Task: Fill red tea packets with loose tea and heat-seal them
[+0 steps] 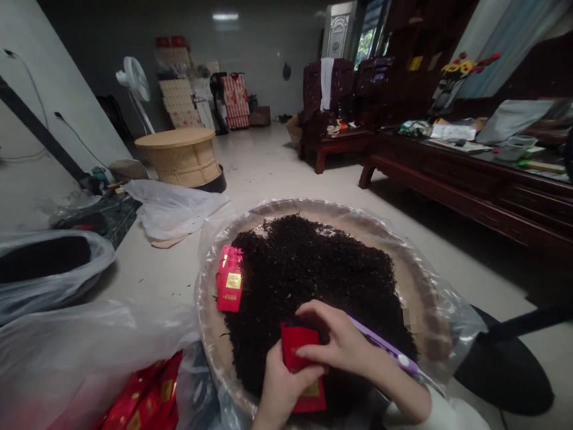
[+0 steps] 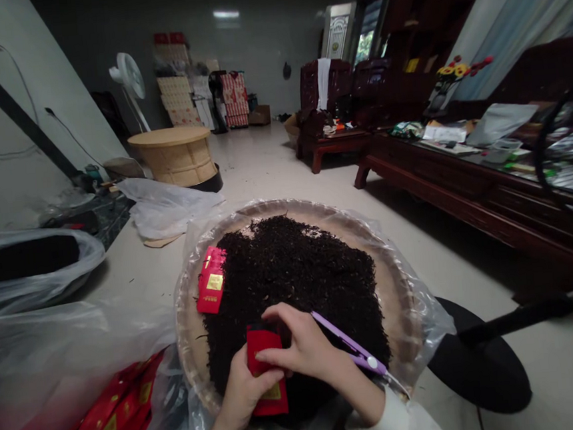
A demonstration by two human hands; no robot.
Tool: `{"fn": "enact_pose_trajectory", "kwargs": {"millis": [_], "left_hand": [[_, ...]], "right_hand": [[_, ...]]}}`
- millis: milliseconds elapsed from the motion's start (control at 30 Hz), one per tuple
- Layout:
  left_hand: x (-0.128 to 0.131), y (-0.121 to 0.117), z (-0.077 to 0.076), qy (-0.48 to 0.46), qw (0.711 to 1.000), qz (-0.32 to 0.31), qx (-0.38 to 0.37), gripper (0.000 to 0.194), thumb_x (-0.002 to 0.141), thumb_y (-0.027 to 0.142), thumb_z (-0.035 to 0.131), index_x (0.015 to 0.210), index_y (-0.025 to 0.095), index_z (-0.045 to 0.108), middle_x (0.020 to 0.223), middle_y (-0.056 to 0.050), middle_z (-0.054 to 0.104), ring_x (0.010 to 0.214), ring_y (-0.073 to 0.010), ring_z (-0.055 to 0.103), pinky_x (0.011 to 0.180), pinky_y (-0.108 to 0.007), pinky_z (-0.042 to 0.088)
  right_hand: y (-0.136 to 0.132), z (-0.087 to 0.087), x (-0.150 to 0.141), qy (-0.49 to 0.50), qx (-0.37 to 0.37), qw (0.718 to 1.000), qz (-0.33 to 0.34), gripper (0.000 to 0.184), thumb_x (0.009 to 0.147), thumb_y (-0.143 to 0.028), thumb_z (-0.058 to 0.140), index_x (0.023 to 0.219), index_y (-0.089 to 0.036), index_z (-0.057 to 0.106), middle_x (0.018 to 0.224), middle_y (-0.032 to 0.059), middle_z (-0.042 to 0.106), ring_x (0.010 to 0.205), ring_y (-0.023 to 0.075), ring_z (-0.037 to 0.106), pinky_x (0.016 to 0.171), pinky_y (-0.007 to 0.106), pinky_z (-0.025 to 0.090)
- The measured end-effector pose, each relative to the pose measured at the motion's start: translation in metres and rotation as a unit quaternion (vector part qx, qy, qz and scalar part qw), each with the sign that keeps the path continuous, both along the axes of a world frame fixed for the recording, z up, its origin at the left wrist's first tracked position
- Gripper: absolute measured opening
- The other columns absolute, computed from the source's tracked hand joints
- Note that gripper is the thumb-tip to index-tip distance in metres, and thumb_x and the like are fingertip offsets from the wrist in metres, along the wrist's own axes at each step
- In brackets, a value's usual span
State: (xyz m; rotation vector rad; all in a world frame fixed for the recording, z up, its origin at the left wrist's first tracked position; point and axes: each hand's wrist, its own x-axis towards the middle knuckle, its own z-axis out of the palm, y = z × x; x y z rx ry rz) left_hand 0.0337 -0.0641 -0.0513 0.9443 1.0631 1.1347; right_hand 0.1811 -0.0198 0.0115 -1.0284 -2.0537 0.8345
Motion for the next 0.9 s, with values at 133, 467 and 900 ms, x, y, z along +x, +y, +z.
{"fn": "enact_pose_trajectory", "kwargs": {"millis": [133, 467, 900], "left_hand": [[0.0, -0.003, -0.002, -0.021, 0.999, 0.007, -0.04, 0.052, 0.055, 0.041, 0.083, 0.091, 0.008, 0.066, 0.081, -0.011, 0.074, 0.072, -0.0223, 0.067, 0.068, -0.028, 0.053], [-0.001, 0.001, 0.009, 0.03, 0.998, 0.049, -0.033, 0.045, 0.048, 0.032, 0.084, 0.081, 0.01, 0.063, 0.067, -0.002, 0.068, 0.057, -0.0131, 0.058, 0.055, -0.022, 0.048], [0.002, 0.001, 0.014, -0.008, 0.998, -0.039, -0.041, 0.04, 0.056, 0.022, 0.076, 0.091, 0.012, 0.06, 0.071, -0.002, 0.07, 0.056, -0.0162, 0.064, 0.055, -0.026, 0.052]], "right_hand": [[-0.01, -0.011, 0.0, 0.056, -0.007, 0.997, -0.046, 0.032, 0.073, -0.036, 0.068, 0.098, -0.02, 0.055, 0.083, 0.0013, 0.057, 0.065, 0.0141, 0.053, 0.054, 0.023, 0.041], [-0.021, -0.006, -0.003, -0.033, -0.012, 0.998, -0.056, 0.032, 0.09, -0.028, 0.044, 0.059, -0.019, 0.046, 0.062, -0.001, 0.051, 0.057, 0.0118, 0.047, 0.053, 0.024, 0.033], [-0.018, -0.026, -0.006, 0.11, -0.125, 0.98, -0.105, 0.018, 0.085, -0.037, 0.057, 0.088, -0.02, 0.055, 0.076, -0.0005, 0.057, 0.059, 0.0122, 0.05, 0.053, 0.023, 0.041]]}}
